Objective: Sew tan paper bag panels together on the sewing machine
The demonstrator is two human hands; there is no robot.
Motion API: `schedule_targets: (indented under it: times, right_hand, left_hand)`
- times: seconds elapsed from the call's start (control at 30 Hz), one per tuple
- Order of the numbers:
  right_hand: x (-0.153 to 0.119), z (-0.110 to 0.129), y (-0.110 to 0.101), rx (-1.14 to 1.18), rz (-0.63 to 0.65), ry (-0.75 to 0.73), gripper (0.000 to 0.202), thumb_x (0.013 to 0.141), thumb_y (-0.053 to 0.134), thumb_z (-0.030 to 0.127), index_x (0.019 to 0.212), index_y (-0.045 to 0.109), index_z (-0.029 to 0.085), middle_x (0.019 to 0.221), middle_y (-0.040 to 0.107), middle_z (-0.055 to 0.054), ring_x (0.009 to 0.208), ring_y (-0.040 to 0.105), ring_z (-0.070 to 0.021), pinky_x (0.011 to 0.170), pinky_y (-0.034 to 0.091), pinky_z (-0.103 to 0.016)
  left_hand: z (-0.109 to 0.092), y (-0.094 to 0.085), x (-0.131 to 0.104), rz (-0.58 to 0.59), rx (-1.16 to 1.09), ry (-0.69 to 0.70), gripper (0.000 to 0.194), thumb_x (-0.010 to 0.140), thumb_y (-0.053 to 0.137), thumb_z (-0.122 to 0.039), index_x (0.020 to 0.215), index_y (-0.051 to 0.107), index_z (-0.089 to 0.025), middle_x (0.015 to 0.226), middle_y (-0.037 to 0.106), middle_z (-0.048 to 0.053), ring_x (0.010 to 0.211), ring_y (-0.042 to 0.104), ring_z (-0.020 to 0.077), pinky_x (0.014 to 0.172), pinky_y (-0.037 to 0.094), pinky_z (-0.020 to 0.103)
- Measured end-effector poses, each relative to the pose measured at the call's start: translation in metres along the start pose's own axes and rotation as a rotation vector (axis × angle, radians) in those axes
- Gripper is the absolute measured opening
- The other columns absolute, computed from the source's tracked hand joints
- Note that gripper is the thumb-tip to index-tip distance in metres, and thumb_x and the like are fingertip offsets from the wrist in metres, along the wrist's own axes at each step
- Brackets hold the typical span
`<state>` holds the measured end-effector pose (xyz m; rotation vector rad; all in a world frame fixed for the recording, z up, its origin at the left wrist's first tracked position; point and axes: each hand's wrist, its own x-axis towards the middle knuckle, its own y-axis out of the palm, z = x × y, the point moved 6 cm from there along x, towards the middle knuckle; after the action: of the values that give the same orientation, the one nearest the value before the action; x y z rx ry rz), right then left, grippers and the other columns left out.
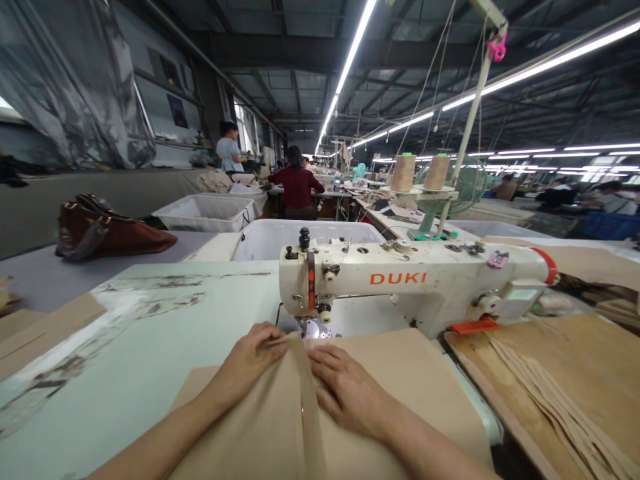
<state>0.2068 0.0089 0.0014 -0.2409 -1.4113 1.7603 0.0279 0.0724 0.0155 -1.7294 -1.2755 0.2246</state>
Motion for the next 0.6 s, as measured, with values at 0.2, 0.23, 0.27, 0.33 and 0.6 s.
schedule_targets:
  times: [0.2, 0.23, 0.27, 0.33, 0.6]
  right_hand:
    - [0.002, 0.007, -0.002, 0.001, -0.041, -0.06, 0.029, 0.085, 0.053, 0.014, 0.111, 0.064, 0.019, 0.123, 0.06, -0.007, 0.119, 0.049, -0.023, 0.113, 0.031, -0.036]
    - [0.003, 0.008, -0.002, -0.005, -0.041, -0.065, 0.029, 0.084, 0.053, 0.015, 0.11, 0.064, 0.02, 0.123, 0.059, -0.007, 0.119, 0.048, -0.0235, 0.113, 0.032, -0.036]
    - [0.003, 0.009, -0.002, -0.007, -0.041, -0.068, 0.029, 0.084, 0.052, 0.015, 0.11, 0.064, 0.02, 0.123, 0.059, -0.007, 0.119, 0.048, -0.0237, 0.113, 0.032, -0.037]
    - [0.002, 0.01, -0.002, -0.007, -0.039, -0.075, 0.029, 0.083, 0.051, 0.014, 0.109, 0.063, 0.02, 0.121, 0.059, -0.007, 0.119, 0.048, -0.0233, 0.113, 0.031, -0.037]
    - [0.003, 0.007, -0.003, 0.036, -0.05, -0.051, 0.033, 0.082, 0.053, 0.013, 0.114, 0.06, 0.021, 0.126, 0.058, -0.006, 0.124, 0.046, -0.0229, 0.117, 0.025, -0.038]
  left_hand:
    - [-0.002, 0.018, 0.017, -0.136, 0.095, 0.028, 0.028, 0.086, 0.065, -0.034, 0.111, 0.064, -0.019, 0.117, 0.056, 0.012, 0.115, 0.047, 0.0354, 0.101, 0.038, 0.054]
    - [-0.003, 0.022, 0.014, -0.131, 0.107, 0.043, 0.028, 0.088, 0.064, -0.033, 0.112, 0.063, -0.02, 0.118, 0.056, 0.012, 0.115, 0.048, 0.0351, 0.101, 0.039, 0.054]
    - [-0.004, 0.025, 0.01, -0.111, 0.114, 0.065, 0.024, 0.09, 0.061, -0.032, 0.111, 0.064, -0.02, 0.116, 0.058, 0.011, 0.114, 0.05, 0.033, 0.101, 0.041, 0.052]
    - [-0.008, 0.031, -0.002, -0.051, 0.122, 0.12, 0.02, 0.097, 0.052, -0.029, 0.109, 0.066, -0.023, 0.114, 0.062, 0.006, 0.112, 0.054, 0.0273, 0.101, 0.045, 0.044]
    - [-0.014, 0.033, -0.02, -0.023, 0.309, 0.299, 0.035, 0.101, 0.046, -0.028, 0.135, 0.054, -0.022, 0.137, 0.055, 0.006, 0.124, 0.051, 0.0255, 0.11, 0.04, 0.044]
